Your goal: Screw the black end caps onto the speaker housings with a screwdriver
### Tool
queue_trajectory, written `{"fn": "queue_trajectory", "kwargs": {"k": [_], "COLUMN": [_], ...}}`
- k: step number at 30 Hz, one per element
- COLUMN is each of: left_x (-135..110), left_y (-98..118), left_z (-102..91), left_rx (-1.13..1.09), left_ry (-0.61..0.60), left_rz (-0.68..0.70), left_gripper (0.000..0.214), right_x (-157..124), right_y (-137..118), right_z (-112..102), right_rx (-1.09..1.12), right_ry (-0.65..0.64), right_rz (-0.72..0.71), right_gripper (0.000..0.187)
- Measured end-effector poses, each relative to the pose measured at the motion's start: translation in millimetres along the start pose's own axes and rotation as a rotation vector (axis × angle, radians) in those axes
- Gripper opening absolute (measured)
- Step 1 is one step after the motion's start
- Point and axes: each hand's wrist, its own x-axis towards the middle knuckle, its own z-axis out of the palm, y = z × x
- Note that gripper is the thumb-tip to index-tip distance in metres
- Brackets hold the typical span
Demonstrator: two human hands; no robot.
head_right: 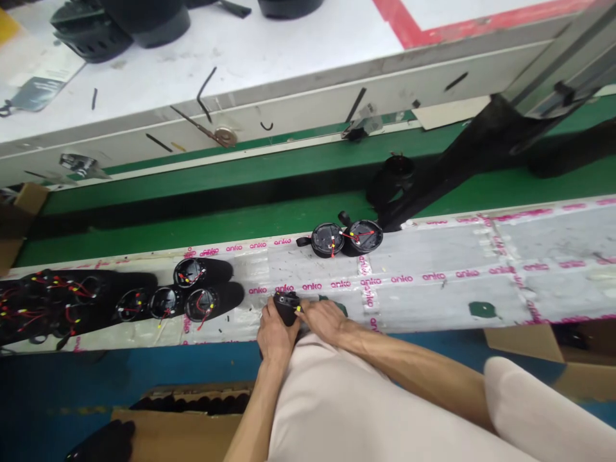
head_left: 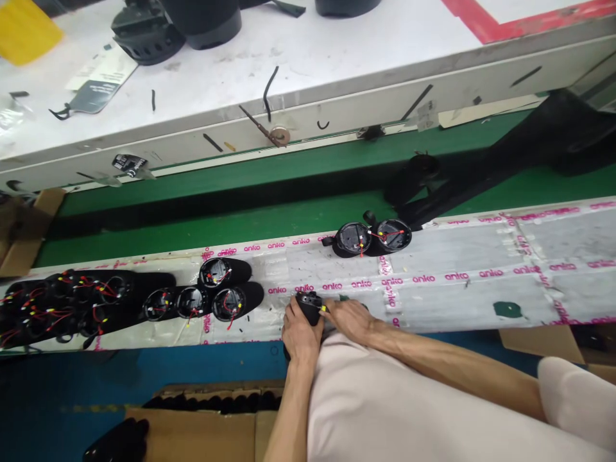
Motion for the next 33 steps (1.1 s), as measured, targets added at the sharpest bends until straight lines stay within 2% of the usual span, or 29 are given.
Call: {"fn": "queue_trajectory", "kwargs": {"k": [12, 17, 22, 25, 29, 33], "left_x": [0.1, 1.9, 17.0, 22.9, 23.1, 16.0], "left_y": [4.3, -0.4, -21.2, -28.3, -27.0, -16.0], "left_z": [-2.5, -11.0, -18.9, -18.1, -16.1, -17.5], "left_rx": [-0.012, -0.076, -0.227, -0.285, -0.315, -0.261], "left_ry": [-0.023, -0.073, -0.181, -0.201, -0.191, -0.138], "left_rz": [-0.006, 0.039, 0.068, 0.037, 0.008, 0.004], "left_gripper": [0.081, 0.084, 0.084, 0.081, 0.077, 0.084], "right_x": [12.0, 10.1, 13.0, 16.0, 12.9, 4.3], "right_y": [-1.1, 3.3, 7.7, 12.9, 14.3, 8.1], "right_z": [1.1, 0.9, 12.0, 14.4, 5.8, -2.3], "right_rx": [-0.029, -0.032, -0.02, 0.004, 0.059, 0.088], "right_ry": [-0.023, -0.019, 0.031, 0.053, 0.133, 0.211], "right_rz": [-0.013, -0.043, -0.066, -0.11, -0.139, -0.053], "right_gripper": [0.04, 0.038, 0.039, 0.036, 0.035, 0.041]}}
